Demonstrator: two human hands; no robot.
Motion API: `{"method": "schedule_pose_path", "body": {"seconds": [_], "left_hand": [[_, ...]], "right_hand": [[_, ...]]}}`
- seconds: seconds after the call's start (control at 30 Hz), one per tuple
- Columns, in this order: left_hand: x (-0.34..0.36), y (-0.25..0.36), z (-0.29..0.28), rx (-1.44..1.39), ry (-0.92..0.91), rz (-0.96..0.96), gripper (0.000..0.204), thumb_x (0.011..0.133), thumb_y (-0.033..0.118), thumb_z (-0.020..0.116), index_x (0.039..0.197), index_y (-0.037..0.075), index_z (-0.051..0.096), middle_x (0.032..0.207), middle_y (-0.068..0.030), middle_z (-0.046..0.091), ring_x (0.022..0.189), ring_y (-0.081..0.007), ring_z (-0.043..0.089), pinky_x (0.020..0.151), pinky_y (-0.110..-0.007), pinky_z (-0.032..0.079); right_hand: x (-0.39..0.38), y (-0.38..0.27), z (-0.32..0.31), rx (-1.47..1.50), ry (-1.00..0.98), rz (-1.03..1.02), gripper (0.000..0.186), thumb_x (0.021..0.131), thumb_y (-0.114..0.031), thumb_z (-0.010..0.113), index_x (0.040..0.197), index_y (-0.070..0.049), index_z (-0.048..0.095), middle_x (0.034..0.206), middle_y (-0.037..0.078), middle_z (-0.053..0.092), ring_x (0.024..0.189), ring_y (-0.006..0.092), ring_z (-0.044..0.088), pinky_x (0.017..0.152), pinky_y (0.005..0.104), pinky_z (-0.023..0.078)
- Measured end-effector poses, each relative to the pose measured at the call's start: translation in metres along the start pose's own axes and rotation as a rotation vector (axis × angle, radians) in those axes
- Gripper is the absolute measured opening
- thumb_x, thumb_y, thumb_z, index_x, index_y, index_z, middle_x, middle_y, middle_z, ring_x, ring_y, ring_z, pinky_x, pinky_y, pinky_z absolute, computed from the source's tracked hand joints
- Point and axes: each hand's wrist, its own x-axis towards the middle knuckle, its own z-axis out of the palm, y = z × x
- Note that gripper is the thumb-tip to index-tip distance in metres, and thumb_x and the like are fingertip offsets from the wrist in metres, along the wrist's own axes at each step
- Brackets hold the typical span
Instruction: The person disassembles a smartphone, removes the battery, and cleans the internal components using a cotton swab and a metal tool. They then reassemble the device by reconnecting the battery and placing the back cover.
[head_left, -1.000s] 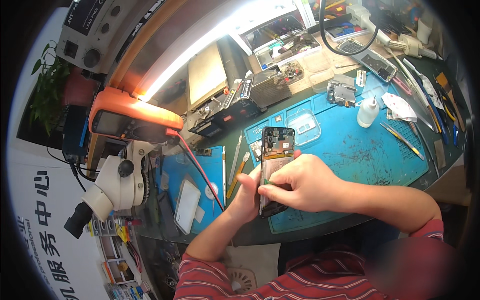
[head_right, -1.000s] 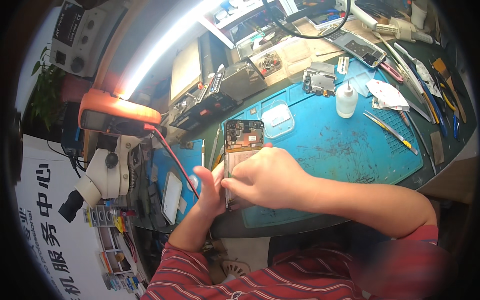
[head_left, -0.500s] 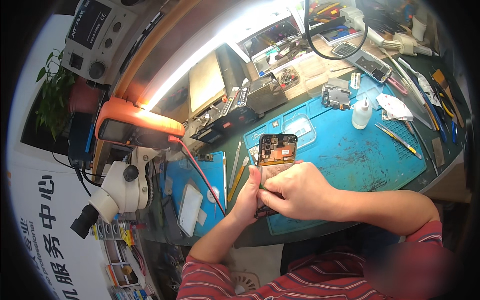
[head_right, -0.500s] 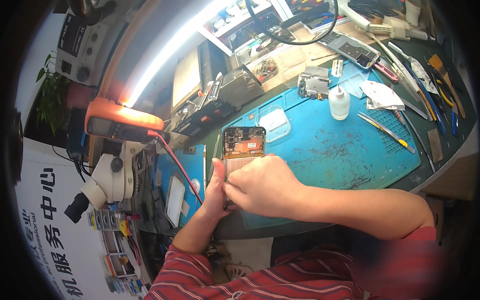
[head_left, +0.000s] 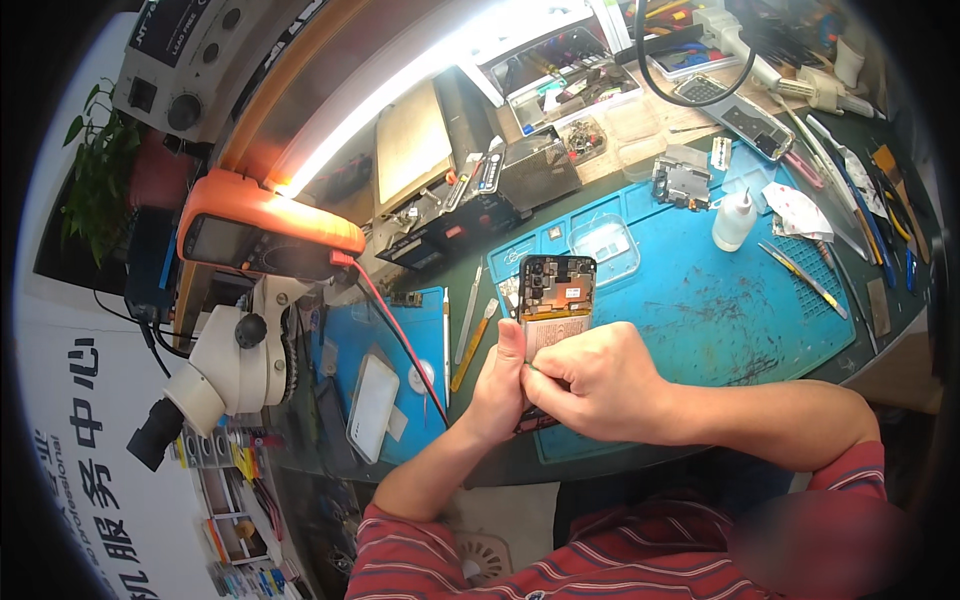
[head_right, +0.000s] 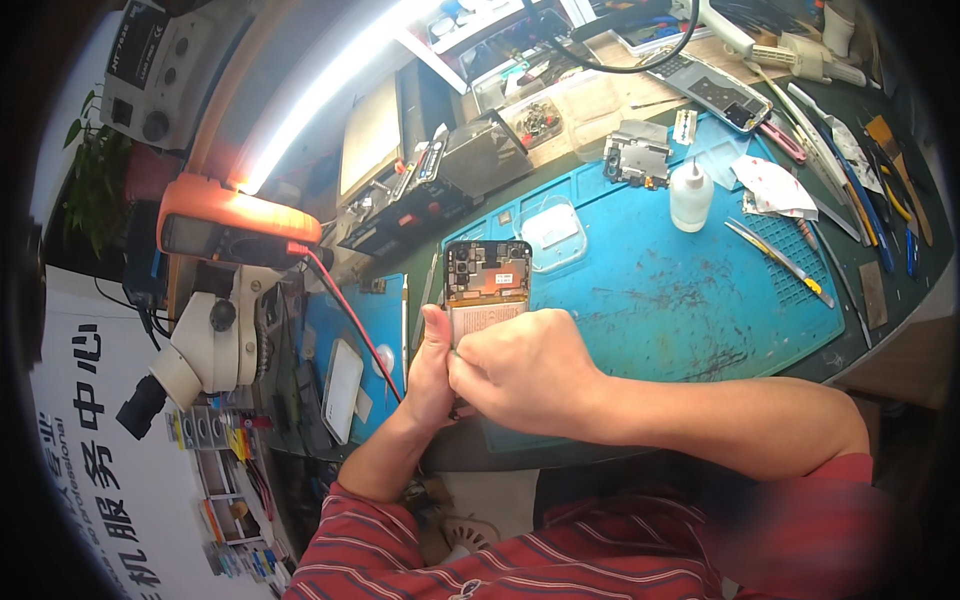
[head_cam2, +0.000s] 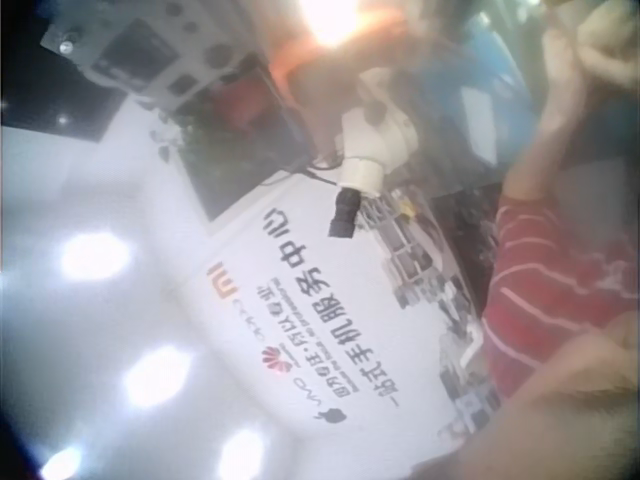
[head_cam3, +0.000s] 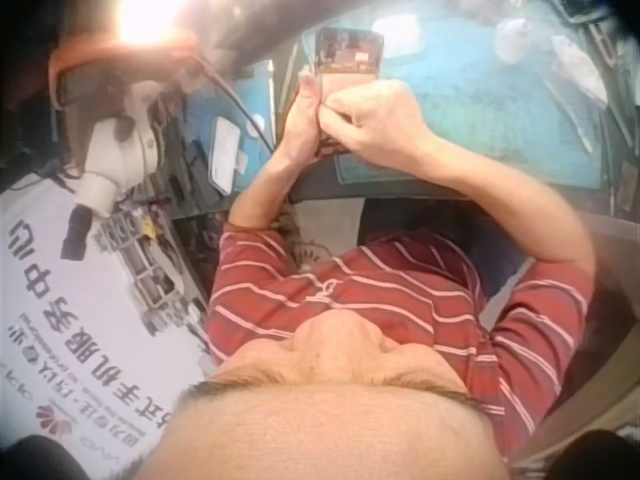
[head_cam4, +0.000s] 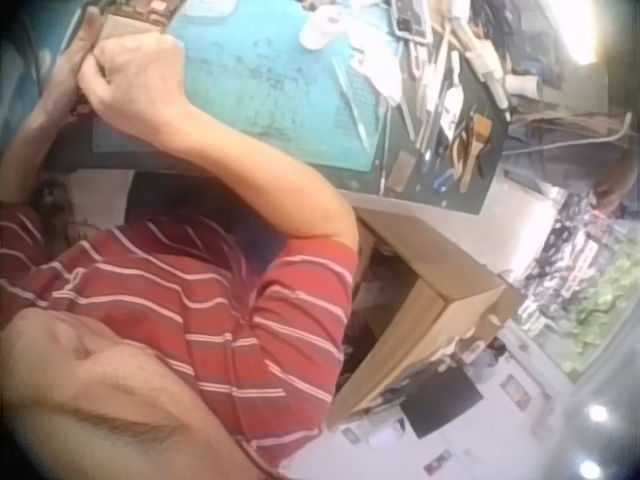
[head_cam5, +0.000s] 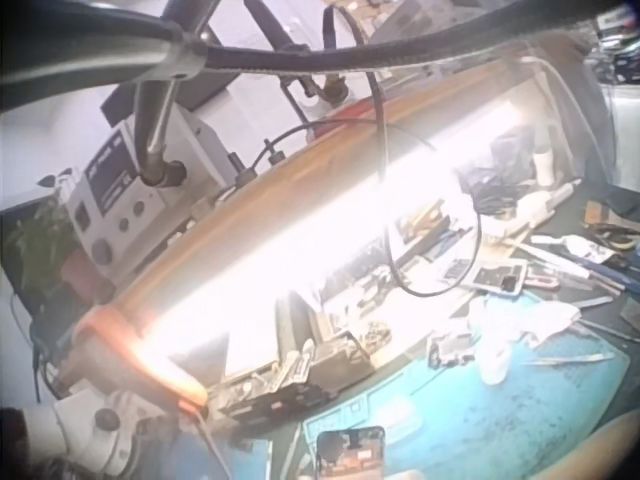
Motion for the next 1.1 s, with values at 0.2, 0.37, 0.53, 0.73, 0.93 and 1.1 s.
{"method": "schedule_pose_path", "body": {"seconds": [0.2, 0.37, 0.53, 0.73, 0.93, 1.1], "left_hand": [[0.0, -0.001, 0.001, 0.013, -0.026, 0.043, 0.08, 0.105, 0.063, 0.027, 0.137, -0.007, 0.049, 0.118, -0.0143, 0.064, 0.106, -0.0198, 0.065, 0.089, -0.033, 0.054], [-0.001, -0.006, -0.003, -0.038, -0.082, 0.069, 0.078, 0.106, 0.06, 0.028, 0.138, -0.008, 0.048, 0.122, -0.0162, 0.063, 0.11, -0.0207, 0.064, 0.092, -0.033, 0.053], [-0.004, 0.002, -0.001, -0.013, -0.006, 0.032, 0.08, 0.106, 0.061, 0.024, 0.139, -0.008, 0.048, 0.127, -0.0166, 0.061, 0.118, -0.0233, 0.062, 0.098, -0.036, 0.051], [0.001, 0.004, -0.009, -0.003, 0.167, 0.072, 0.083, 0.103, 0.068, 0.021, 0.135, -0.002, 0.053, 0.126, -0.015, 0.064, 0.113, -0.0251, 0.065, 0.096, -0.039, 0.053], [0.012, -0.003, -0.007, -0.256, -0.063, 0.204, 0.086, 0.101, 0.071, 0.019, 0.143, 0.0, 0.046, 0.126, -0.0171, 0.062, 0.105, -0.0248, 0.066, 0.085, -0.036, 0.057], [0.006, -0.008, -0.004, -0.301, -0.031, 0.28, 0.083, 0.101, 0.069, 0.025, 0.148, 0.002, 0.038, 0.137, -0.0163, 0.054, 0.122, -0.0267, 0.058, 0.102, -0.042, 0.051]], "right_hand": [[-0.005, 0.0, 0.001, 0.088, 0.031, 0.044, 0.028, 0.084, -0.013, 0.066, 0.059, -0.004, 0.058, 0.054, 0.011, 0.055, 0.045, 0.0269, 0.054, 0.045, 0.0379, 0.04], [-0.005, -0.002, -0.001, 0.112, 0.015, 0.034, 0.027, 0.084, -0.012, 0.067, 0.06, -0.004, 0.057, 0.055, 0.011, 0.055, 0.046, 0.0266, 0.054, 0.045, 0.0373, 0.04], [-0.001, -0.001, -0.001, 0.066, -0.031, -0.037, 0.028, 0.088, -0.017, 0.068, 0.064, -0.007, 0.06, 0.058, 0.01, 0.057, 0.049, 0.0276, 0.058, 0.047, 0.0378, 0.043], [0.011, 0.001, -0.022, -0.117, -0.002, -0.159, 0.027, 0.094, -0.02, 0.069, 0.071, -0.008, 0.061, 0.06, 0.009, 0.059, 0.053, 0.0291, 0.061, 0.052, 0.0367, 0.049], [-0.009, -0.02, -0.111, -0.323, 0.282, -0.07, 0.01, 0.094, -0.014, 0.065, 0.091, -0.006, 0.07, 0.083, 0.011, 0.069, 0.062, 0.0246, 0.066, 0.056, 0.0376, 0.052], [-0.065, -0.006, -0.249, -0.826, 0.457, 0.331, 0.014, 0.092, -0.012, 0.066, 0.102, -0.004, 0.071, 0.088, 0.011, 0.072, 0.075, 0.023, 0.07, 0.069, 0.033, 0.054]]}}
